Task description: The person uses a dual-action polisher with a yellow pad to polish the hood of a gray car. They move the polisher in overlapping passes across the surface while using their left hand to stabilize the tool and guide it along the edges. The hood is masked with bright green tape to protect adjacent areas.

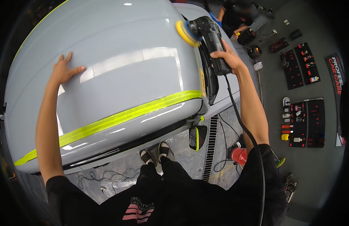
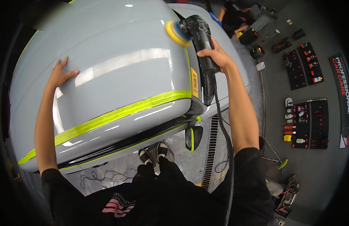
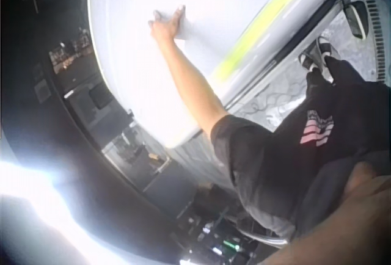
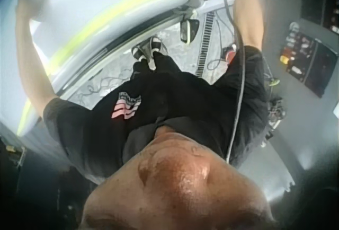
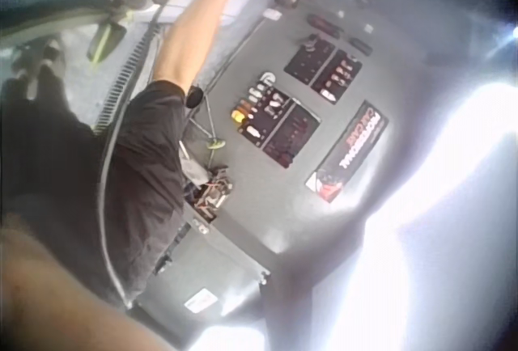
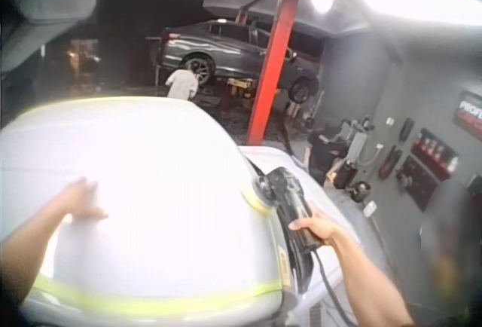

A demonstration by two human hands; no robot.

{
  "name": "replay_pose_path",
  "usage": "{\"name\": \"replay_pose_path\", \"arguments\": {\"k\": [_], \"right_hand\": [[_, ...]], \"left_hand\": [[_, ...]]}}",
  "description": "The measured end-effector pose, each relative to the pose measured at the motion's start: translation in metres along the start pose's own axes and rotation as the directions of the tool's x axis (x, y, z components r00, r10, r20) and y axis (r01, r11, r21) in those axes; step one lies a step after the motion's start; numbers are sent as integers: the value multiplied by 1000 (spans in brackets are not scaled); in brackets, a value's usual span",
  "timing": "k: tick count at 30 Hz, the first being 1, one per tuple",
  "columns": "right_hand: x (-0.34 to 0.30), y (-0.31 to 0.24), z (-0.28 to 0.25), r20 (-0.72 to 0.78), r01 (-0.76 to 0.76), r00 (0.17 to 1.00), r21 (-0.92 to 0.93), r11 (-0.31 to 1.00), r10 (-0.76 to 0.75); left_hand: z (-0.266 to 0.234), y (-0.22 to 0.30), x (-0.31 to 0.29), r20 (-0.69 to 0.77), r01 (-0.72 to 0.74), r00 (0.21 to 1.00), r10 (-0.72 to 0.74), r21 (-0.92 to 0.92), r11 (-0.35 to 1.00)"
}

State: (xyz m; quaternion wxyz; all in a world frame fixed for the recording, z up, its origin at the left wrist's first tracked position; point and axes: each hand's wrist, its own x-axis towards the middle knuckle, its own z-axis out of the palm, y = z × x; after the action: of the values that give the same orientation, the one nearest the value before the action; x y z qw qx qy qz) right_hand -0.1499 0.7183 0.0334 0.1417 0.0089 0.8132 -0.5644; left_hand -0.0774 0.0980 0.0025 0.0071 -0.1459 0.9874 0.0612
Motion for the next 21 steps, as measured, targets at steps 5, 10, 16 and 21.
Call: {"name": "replay_pose_path", "arguments": {"k": [5, 10, 16, 21], "right_hand": [[-67, 17, 18, -62, 38, 997, -53, 998, -41], [-123, 13, 42, -89, 44, 994, -162, 986, -59], [-149, 5, 68, -40, 170, 982, -237, 956, -184], [-149, -3, 76, 9, 207, 976, -353, 912, -218]], "left_hand": [[-3, 2, 6, 54, 0, 999, -5, 75, 997], [-1, 32, 5, -85, 65, 995, -58, 74, 995], [17, 230, -30, -376, -457, 876, 303, -443, 771], [1, 383, -153, -542, -724, 684, 488, -426, 542]]}}
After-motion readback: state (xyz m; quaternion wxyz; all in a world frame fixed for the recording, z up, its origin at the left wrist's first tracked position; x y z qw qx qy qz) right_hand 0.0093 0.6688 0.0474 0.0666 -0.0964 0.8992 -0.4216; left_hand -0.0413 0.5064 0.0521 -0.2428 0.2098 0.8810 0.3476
